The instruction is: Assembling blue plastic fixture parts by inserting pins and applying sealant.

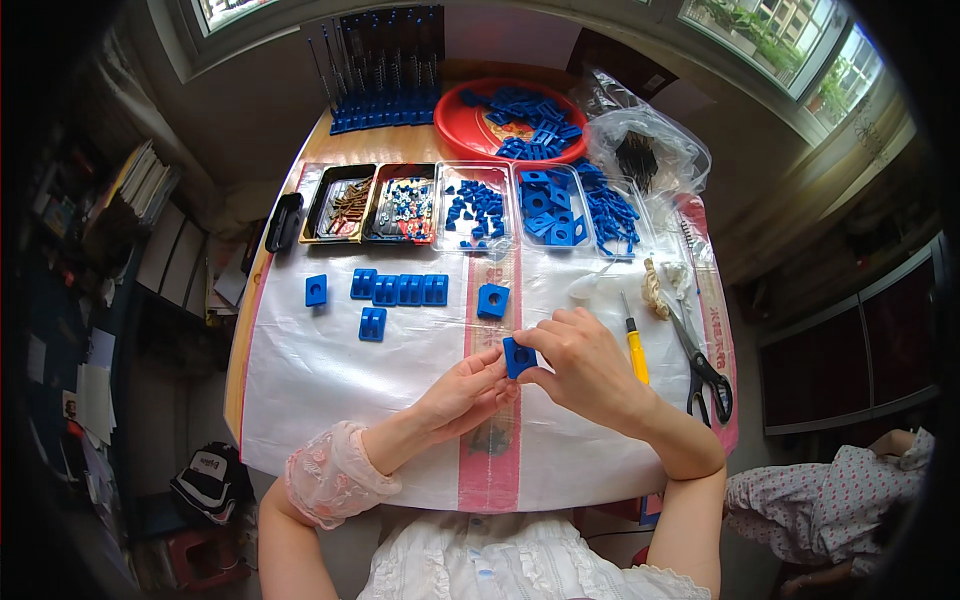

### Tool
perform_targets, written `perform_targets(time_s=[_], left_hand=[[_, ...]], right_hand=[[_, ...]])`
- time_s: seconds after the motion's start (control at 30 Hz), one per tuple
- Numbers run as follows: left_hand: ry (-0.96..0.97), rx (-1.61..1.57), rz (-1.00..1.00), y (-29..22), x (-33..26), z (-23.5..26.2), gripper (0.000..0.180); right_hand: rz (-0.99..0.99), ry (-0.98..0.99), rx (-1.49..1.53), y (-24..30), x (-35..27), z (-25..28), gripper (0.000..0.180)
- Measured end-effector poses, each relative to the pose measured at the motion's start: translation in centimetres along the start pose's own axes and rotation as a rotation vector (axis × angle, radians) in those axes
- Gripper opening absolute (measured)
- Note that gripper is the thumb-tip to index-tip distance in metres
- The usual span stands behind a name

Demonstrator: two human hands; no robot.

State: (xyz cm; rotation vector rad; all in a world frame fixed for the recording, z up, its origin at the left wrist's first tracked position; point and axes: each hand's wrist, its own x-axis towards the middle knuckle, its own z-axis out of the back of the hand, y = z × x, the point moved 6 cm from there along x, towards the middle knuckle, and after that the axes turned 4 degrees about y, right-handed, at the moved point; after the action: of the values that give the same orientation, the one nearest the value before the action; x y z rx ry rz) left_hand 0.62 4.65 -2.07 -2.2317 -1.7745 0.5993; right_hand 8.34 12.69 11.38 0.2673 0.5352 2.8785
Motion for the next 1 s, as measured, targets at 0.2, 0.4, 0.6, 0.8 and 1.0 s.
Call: perform_targets(time_s=[0.2, 0.4, 0.6, 0.8, 1.0], left_hand=[[-0.058, -0.011, -0.011, -0.2, -0.3, -0.8, 0.035], [-0.021, -0.011, -0.004, 0.1, -0.2, 0.0, 0.034], [-0.045, 0.037, -0.025, -0.1, -0.3, -0.2, 0.033], [-0.063, 0.043, -0.05, -0.6, -0.1, -0.5, 0.035], [-0.013, 0.02, -0.013, -1.5, -0.2, -1.1, 0.044]], right_hand=[[0.007, 0.027, 0.043, -0.8, 0.1, -0.3, 0.034], [0.003, 0.051, 0.026, -0.6, 0.0, 0.0, 0.034], [0.01, 0.05, 0.018, -0.5, 0.1, -0.3, 0.033], [0.016, 0.024, -0.005, -0.7, 0.1, -0.7, 0.031], [-0.012, 0.069, -0.036, -0.7, 0.0, -0.9, 0.028]])
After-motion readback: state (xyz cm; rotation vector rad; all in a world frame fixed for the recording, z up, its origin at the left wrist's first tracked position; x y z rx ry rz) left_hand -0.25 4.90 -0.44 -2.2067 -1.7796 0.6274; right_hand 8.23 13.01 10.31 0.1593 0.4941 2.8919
